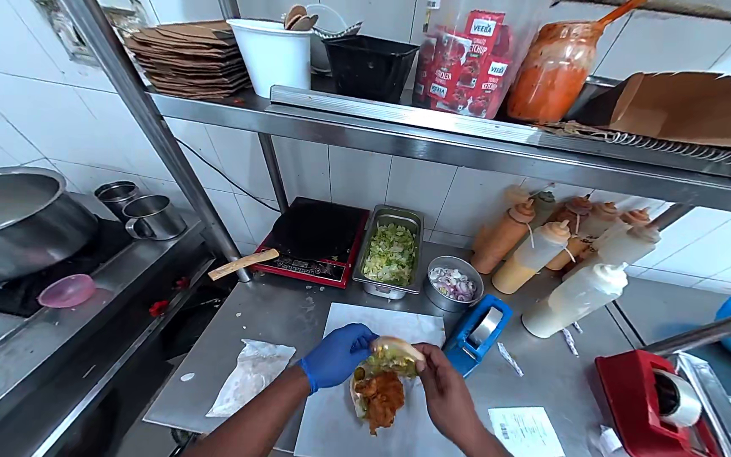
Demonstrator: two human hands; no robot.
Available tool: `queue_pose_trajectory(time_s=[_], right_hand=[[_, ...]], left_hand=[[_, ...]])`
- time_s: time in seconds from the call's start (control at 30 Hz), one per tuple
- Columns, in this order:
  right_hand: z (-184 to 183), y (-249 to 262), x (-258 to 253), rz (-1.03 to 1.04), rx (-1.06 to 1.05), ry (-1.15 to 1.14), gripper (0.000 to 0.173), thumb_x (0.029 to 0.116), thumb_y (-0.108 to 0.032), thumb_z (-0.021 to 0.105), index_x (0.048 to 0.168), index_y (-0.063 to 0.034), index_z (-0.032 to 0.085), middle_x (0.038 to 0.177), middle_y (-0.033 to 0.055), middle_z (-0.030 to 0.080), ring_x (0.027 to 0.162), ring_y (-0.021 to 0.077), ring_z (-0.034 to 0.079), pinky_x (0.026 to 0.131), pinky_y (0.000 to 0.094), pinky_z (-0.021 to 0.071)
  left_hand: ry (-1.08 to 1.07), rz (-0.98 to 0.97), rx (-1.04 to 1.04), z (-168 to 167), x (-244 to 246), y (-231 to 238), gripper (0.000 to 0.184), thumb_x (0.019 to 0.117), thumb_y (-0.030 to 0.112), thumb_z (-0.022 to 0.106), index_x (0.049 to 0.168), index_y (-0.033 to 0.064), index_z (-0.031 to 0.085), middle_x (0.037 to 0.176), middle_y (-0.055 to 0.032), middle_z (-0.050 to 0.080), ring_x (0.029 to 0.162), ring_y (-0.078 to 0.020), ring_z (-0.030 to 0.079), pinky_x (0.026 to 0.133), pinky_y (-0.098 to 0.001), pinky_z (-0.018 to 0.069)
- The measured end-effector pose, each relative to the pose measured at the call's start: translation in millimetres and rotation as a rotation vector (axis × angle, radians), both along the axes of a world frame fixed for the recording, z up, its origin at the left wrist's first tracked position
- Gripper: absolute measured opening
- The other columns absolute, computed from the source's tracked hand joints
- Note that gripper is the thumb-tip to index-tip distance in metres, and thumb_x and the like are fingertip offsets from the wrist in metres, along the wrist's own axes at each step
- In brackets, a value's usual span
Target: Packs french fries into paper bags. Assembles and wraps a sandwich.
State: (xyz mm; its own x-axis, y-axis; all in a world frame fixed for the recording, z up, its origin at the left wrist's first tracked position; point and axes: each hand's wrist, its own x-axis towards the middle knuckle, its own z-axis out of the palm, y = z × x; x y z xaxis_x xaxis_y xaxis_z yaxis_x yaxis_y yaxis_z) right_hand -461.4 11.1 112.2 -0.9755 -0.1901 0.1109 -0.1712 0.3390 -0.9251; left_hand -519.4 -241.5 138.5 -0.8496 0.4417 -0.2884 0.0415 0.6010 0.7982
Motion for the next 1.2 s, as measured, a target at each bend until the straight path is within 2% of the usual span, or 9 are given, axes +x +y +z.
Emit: queue_pose_trajectory(time_s=[0.1,0.23,0.37,0.53,0.7,0.8,0.97,1.1,1.2], right_hand=[[-27,-3,24,0.119,0.208,0.341,0.034,0.1014,-0.003,0.049,0.132,0.0009,0.065,0.138,0.0158,0.065,0.130,0.0241,0.062,0.112,0.0412,0.0510],[-71,-2,41,0.277,0.373,0.506,0.030,0.1013,-0.004,0.050,0.122,-0.0130,0.069,0.148,0.0130,0.057,0.145,0.0291,0.047,0.121,0.0463,0.0407],[-72,-3,45,0.299,0.446,0.536,0.024,0.1028,-0.025,0.056,0.122,-0.0186,0.069,0.151,0.0089,0.055,0.146,0.0267,0.045,0.121,0.0517,0.0372],[-56,-17,36,0.037,0.218,0.339,0.019,0.0947,-0.030,0.072,0.091,-0.0122,0.078,0.129,0.0116,0.068,0.129,0.0282,0.059,0.109,0.0468,0.0493],[-33,-16,7,-0.047,0.055,-0.606,0.098,0.0768,-0.039,0.088,0.152,-0.0041,0.037,0.130,0.0161,0.062,0.114,0.0255,0.066,0.097,0.0448,0.0570],[-31,-11,-12,0.068,-0.026,-0.807,0.101,0.0756,-0.034,0.090,0.154,-0.0037,0.033,0.131,0.0174,0.062,0.115,0.0267,0.064,0.097,0.0450,0.0560],[-13,-17,-25,0.189,-0.195,-0.982,0.053,0.0842,-0.016,0.083,0.128,-0.0019,0.057,0.112,0.0137,0.071,0.099,0.0242,0.072,0.086,0.0396,0.0609],[5,-12,-27,0.214,-0.211,-0.848,0.084,0.0741,-0.010,0.088,0.141,-0.0064,0.038,0.120,0.0153,0.066,0.105,0.0263,0.070,0.088,0.0426,0.0609],[27,-12,-33,0.252,0.164,-0.399,0.092,0.0676,-0.021,0.091,0.141,-0.0066,0.038,0.122,0.0114,0.065,0.109,0.0202,0.069,0.094,0.0393,0.0598]], left_hand=[[0.192,-0.045,-0.006,-19,20,-10,0.027,0.1029,0.013,0.053,0.125,0.0061,0.066,0.125,-0.0119,0.065,0.112,-0.0187,0.064,0.103,-0.0339,0.0516],[0.323,-0.067,-0.064,-45,38,-18,0.028,0.1033,0.007,0.047,0.119,0.0070,0.070,0.124,-0.0130,0.067,0.120,-0.0240,0.062,0.108,-0.0386,0.0480],[0.405,0.286,0.097,-68,64,-13,0.033,0.1052,0.015,0.043,0.121,0.0078,0.071,0.122,-0.0088,0.070,0.117,-0.0163,0.065,0.105,-0.0338,0.0519],[-0.129,0.586,0.120,-46,87,11,0.084,0.0874,0.054,0.072,0.151,0.0056,0.045,0.144,-0.0145,0.056,0.123,-0.0232,0.062,0.104,-0.0407,0.0523],[-0.420,0.597,0.223,-64,83,14,0.093,0.0828,0.049,0.081,0.153,0.0061,0.038,0.137,-0.0155,0.061,0.117,-0.0264,0.067,0.093,-0.0463,0.0601],[-0.561,0.603,0.408,-59,75,11,0.084,0.0872,0.032,0.083,0.151,0.0028,0.037,0.140,-0.0200,0.057,0.116,-0.0296,0.066,0.092,-0.0445,0.0598],[-0.626,0.518,0.564,-55,67,3,0.065,0.0903,0.022,0.079,0.143,0.0005,0.048,0.129,-0.0189,0.065,0.110,-0.0295,0.070,0.092,-0.0440,0.0609],[-0.433,0.291,0.536,-43,48,-3,0.080,0.0801,0.020,0.085,0.146,-0.0001,0.046,0.132,-0.0161,0.064,0.118,-0.0249,0.066,0.099,-0.0419,0.0577],[-0.173,0.095,0.364,-22,23,-4,0.094,0.0735,0.019,0.090,0.152,0.0055,0.041,0.141,-0.0121,0.059,0.125,-0.0194,0.062,0.106,-0.0371,0.0531]])
